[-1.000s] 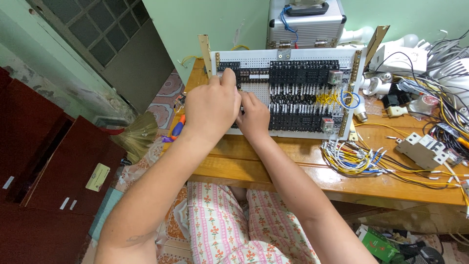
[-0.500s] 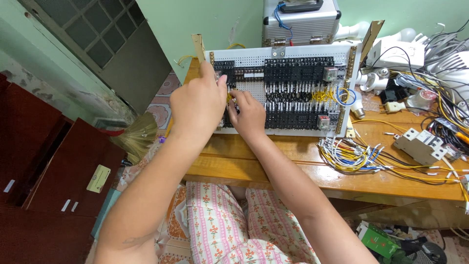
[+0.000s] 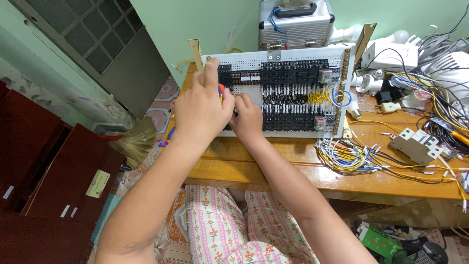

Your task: Connecting wires to a terminal block on an electrical panel using a screwdriver.

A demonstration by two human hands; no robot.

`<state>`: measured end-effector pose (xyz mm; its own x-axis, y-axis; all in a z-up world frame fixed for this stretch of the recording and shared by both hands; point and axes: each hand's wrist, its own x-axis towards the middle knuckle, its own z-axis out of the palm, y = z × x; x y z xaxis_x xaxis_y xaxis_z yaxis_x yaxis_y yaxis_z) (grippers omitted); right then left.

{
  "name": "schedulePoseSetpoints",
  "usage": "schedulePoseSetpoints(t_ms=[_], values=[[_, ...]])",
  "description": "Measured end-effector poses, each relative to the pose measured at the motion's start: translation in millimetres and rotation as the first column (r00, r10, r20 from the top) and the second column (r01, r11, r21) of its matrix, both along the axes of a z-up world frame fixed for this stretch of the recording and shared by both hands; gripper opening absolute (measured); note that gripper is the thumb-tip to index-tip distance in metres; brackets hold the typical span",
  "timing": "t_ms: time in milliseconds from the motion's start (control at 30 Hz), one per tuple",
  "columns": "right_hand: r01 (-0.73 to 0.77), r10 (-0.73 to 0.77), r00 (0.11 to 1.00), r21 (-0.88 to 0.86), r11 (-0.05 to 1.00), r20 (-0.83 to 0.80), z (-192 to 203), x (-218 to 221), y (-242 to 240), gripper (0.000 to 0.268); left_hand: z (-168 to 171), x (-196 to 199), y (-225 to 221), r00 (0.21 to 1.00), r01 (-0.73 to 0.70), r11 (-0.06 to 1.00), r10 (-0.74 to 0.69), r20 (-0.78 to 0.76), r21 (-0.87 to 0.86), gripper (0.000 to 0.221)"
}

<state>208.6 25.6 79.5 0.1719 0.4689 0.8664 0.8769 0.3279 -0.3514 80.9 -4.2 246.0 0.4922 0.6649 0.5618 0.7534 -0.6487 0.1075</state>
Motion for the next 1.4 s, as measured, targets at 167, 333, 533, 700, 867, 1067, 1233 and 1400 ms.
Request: schedulePoseSetpoints(t_ms=[167, 333, 533, 700, 867, 1067, 1233, 1400], values=[[0.012, -0.012, 1.0, 0.002, 1.0, 0.005, -2.1, 1.0, 2.5, 0.016, -12.0, -1.9, 6.9, 0.995, -0.086, 0.995, 0.088, -0.044, 0.039, 0.039], [-0.006, 0.007, 1.0, -0.035, 0.999, 0.002, 5.5, 0.4, -2.9, 0.018, -5.4, -3.1, -1.2, 0.998, -0.024, 1.0, 0.024, 0.067, 0.003, 0.061], [-0.197, 0.192, 0.975, -0.037, 0.98, -0.113, 11.0, 3.6, -8.8, 0.014, -13.7, -9.0, 10.4, 0.997, -0.071, 0.997, 0.071, 0.018, 0.012, 0.048], [-0.286, 0.301, 0.923, 0.094, 0.954, -0.239, 3.6, 6.3, 2.3, 0.008, -9.0, -14.3, 0.5, 0.993, 0.006, 0.998, -0.014, 0.116, 0.068, 0.042], [-0.419, 0.448, 0.74, 0.177, 0.89, -0.501, -6.2, 3.0, 12.0, 0.012, -14.8, -30.4, -36.0, 0.966, -0.029, 0.954, -0.051, 0.255, 0.3, 0.025], [-0.57, 0.614, 0.453, 0.32, 0.757, -0.646, -8.0, 0.6, 23.4, 0.016, -53.8, -47.6, -62.2, 0.925, -0.213, 0.952, 0.124, 0.358, 0.222, 0.021], [-0.648, 0.677, 0.27, 0.391, 0.653, -0.684, -11.2, -3.6, 37.8, 0.018, -65.9, -51.6, -62.0, 0.922, -0.154, 0.98, 0.096, 0.375, 0.127, 0.021], [-0.625, 0.546, 0.437, 0.195, 0.756, -0.715, -5.6, 6.0, 28.7, 0.022, -72.7, -52.1, -57.5, 0.916, -0.114, 0.991, 0.077, 0.394, 0.073, 0.021]])
